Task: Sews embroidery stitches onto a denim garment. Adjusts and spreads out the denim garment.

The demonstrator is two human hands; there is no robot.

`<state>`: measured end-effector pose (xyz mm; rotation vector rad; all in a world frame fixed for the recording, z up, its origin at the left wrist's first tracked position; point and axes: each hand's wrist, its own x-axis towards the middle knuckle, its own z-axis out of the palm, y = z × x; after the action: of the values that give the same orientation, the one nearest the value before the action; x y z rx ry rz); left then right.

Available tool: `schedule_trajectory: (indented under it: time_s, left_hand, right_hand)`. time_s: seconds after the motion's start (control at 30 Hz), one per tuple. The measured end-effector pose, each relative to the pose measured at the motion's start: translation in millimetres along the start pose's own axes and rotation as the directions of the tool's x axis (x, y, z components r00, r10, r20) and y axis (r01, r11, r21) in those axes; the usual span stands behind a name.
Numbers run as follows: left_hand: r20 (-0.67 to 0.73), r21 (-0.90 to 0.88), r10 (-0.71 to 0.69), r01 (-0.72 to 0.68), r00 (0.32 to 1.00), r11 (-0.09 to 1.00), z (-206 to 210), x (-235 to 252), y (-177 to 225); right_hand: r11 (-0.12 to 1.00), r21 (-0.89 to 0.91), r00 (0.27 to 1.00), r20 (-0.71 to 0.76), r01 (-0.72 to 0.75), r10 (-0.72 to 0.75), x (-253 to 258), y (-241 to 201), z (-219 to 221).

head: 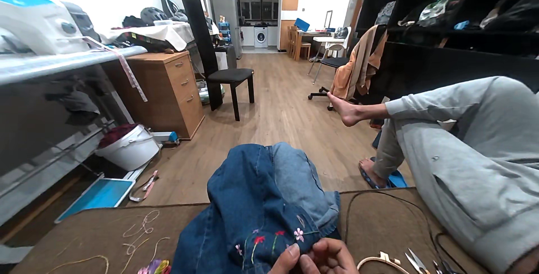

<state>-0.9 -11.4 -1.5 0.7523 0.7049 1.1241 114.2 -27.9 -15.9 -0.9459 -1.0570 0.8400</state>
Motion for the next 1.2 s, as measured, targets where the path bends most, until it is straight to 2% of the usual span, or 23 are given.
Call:
schedule_trajectory:
  time_s: [0.07,0.13,0.2,0.23,0.3,0.37,0.43,0.47,0.5,0.57,0.63,0.7,0.9,0.97,1.1,1.2]
  left_hand:
    - [-0.013,0.028,0.047,-0.046,0.999,0.999,-1.5,-0.5,-1.2]
    - [-0.035,0.043,0.096,-0.094,0.995,0.995,-2.9,0.3,-3.4]
    - [-0.054,0.063,0.127,-0.124,0.99,0.99,-3.7,0.6,-5.0]
    - [-0.05,0.067,0.14,-0.137,0.989,0.988,-4.2,0.6,-5.4]
    - [-0.023,0.075,0.153,-0.151,0.988,0.986,-5.2,0.5,-5.4]
    - [-0.052,0.045,0.154,-0.152,0.987,0.987,-3.7,1.3,-3.3]
    - [-0.093,0.029,0.121,-0.119,0.988,0.992,-3.9,3.1,2.1]
    - [-0.125,0.01,0.106,-0.106,0.986,0.994,-4.6,5.0,4.6]
    - [-0.171,-0.019,0.102,-0.106,0.98,0.994,-4.1,7.0,7.9]
    - [-0.254,-0.05,0.116,-0.133,0.96,0.99,-2.4,10.8,16.5]
    - [-0.311,-0.055,0.132,-0.156,0.941,0.986,-0.9,14.3,23.3]
    - [-0.323,-0.037,0.153,-0.175,0.934,0.984,-0.5,15.2,26.0]
    - [-0.09,0.06,0.307,-0.302,0.947,0.951,-6.5,7.8,10.7]
    - [0.0,0.129,0.309,-0.306,0.951,0.943,-12.5,7.5,11.8]
    - [0.177,0.376,0.235,-0.286,0.956,0.881,-19.8,7.3,20.7]
    - [0.194,0.44,0.266,-0.326,0.944,0.837,-20.0,4.9,17.0]
  right_hand:
    - [0.969,-0.204,0.988,0.1,0.139,-0.12,6.4,-4.3,-5.1]
    - [0.858,-0.432,0.955,0.221,0.279,-0.199,15.8,-10.5,-12.1]
    - [0.748,-0.578,0.939,0.289,0.328,-0.188,24.5,-18.3,-17.0]
    - [0.727,-0.599,0.934,0.308,0.337,-0.18,29.2,-22.1,-18.1]
    - [0.744,-0.556,0.91,0.375,0.371,-0.174,39.9,-28.2,-20.2]
    - [0.836,-0.398,0.883,0.427,0.378,-0.196,51.5,-30.7,-21.3]
    - [0.972,-0.098,0.893,0.424,0.214,-0.154,64.8,-40.2,-19.9]
    - [0.994,0.056,0.9,0.423,0.096,-0.111,73.0,-48.5,-20.1]
    - [0.989,0.139,0.9,0.423,0.044,-0.099,82.6,-58.1,-21.7]
    - [0.984,0.106,0.902,0.395,0.145,-0.175,103.9,-76.1,-30.5]
    - [0.941,-0.042,0.895,0.326,0.336,-0.305,124.0,-95.3,-45.4]
    - [0.891,-0.126,0.876,0.284,0.436,-0.389,140.4,-116.8,-60.1]
    - [0.887,-0.112,0.87,0.285,0.447,-0.402,163.3,-139.3,-50.5]
    - [0.904,-0.106,0.881,0.297,0.414,-0.368,166.2,-140.4,-43.0]
    - [0.9,-0.123,0.879,0.305,0.418,-0.366,173.6,-147.2,-33.7]
    - [0.896,-0.101,0.874,0.293,0.431,-0.388,182.7,-155.6,-29.7]
